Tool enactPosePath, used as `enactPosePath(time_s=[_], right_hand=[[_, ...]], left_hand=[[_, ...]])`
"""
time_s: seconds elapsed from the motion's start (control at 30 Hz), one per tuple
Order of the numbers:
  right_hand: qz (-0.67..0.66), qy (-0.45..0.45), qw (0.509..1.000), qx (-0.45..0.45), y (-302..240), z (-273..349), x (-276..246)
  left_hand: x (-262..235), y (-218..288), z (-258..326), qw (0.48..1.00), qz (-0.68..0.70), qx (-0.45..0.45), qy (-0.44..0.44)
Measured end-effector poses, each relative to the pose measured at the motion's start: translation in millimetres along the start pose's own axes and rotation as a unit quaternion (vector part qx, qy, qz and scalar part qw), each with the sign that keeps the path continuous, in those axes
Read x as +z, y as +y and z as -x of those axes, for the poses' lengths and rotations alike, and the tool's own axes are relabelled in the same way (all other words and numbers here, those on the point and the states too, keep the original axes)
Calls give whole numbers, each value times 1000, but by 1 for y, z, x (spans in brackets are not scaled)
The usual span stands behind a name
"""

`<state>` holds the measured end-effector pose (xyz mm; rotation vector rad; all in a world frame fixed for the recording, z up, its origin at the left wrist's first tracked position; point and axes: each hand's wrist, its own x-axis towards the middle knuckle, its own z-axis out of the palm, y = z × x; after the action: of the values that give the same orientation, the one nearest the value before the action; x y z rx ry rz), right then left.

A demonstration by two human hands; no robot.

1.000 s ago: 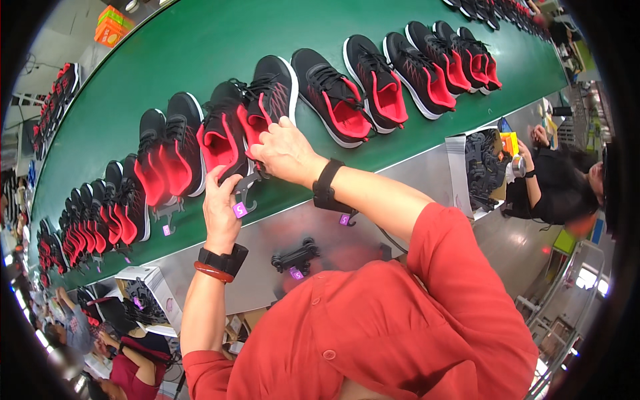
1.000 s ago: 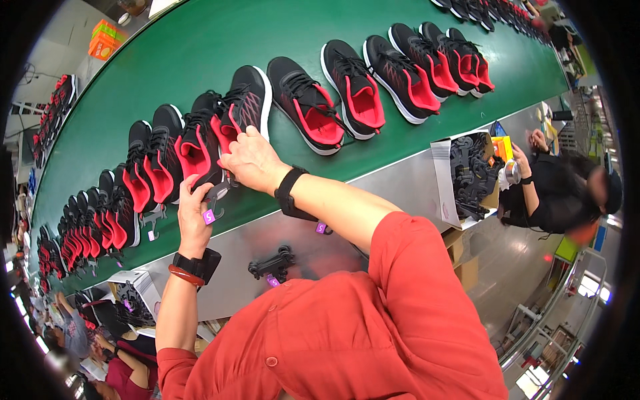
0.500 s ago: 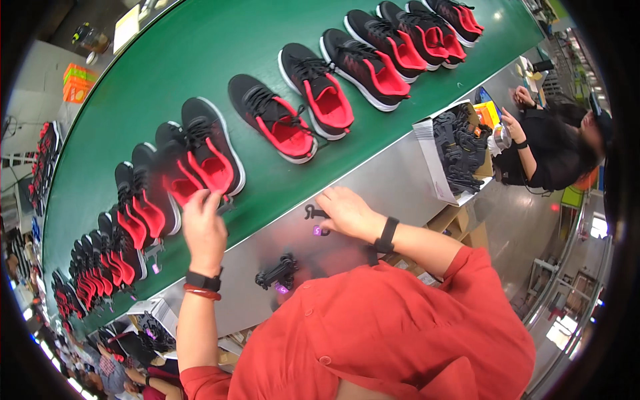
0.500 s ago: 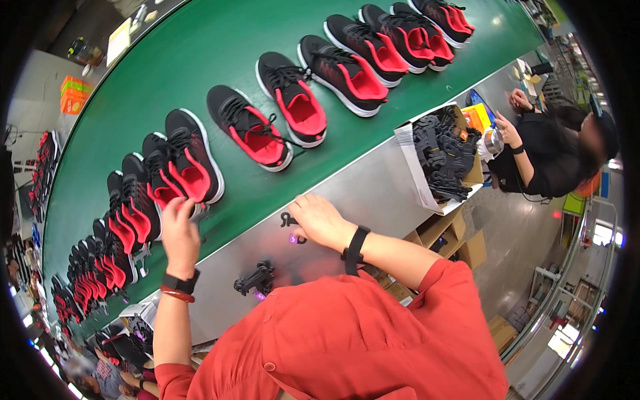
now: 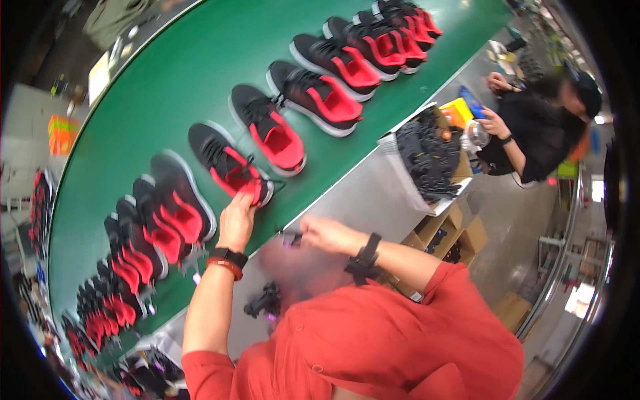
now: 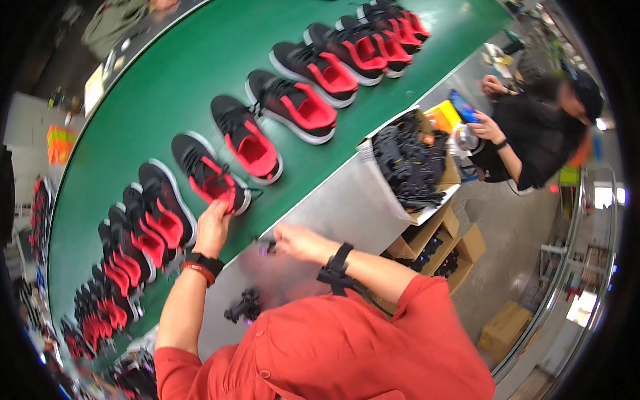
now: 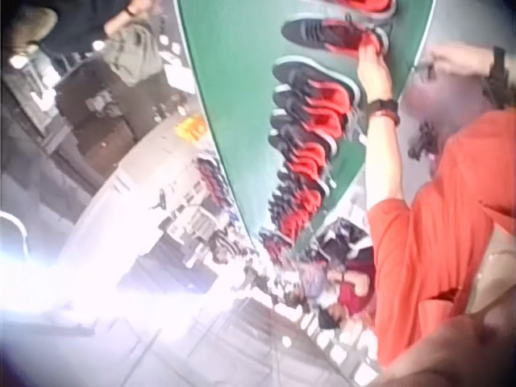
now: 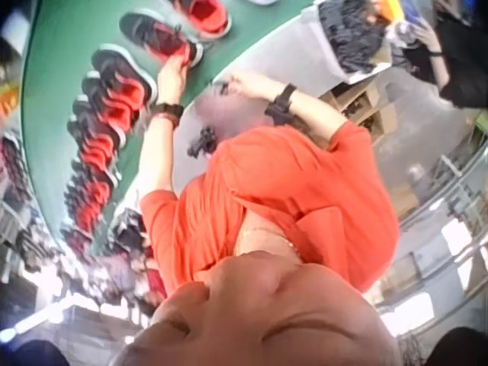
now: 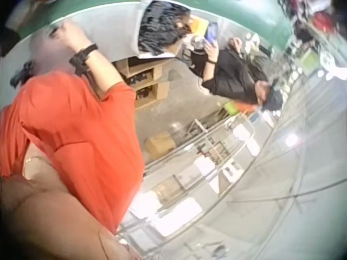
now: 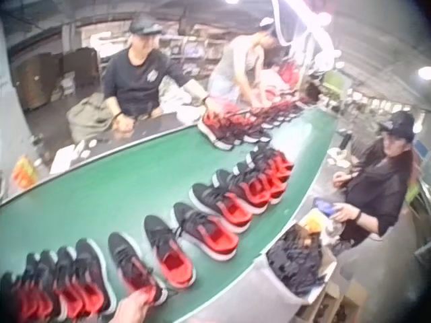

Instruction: Attaching plastic hangtags and labels to finished sneakers on an assembly line.

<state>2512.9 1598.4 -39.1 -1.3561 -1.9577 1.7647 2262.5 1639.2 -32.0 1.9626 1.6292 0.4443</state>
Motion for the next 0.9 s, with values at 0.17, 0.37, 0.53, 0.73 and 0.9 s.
enactPosePath(time_s=[0.17,0.37,0.53,0.73,0.9], right_hand=[[-242,51,966,81,-37,-18,-2],[-293,41,952,78,-40,-30,17],[-369,70,923,78,-27,-26,35],[-331,-61,932,137,-32,-31,27],[-343,-128,921,133,-22,-64,-8]], left_hand=[[5,-10,8,1000,12,8,10],[10,-14,13,1000,-1,-9,12],[11,-14,11,1000,-4,-3,8],[9,-25,19,996,-71,27,-43],[3,-20,19,993,-112,35,-25]])
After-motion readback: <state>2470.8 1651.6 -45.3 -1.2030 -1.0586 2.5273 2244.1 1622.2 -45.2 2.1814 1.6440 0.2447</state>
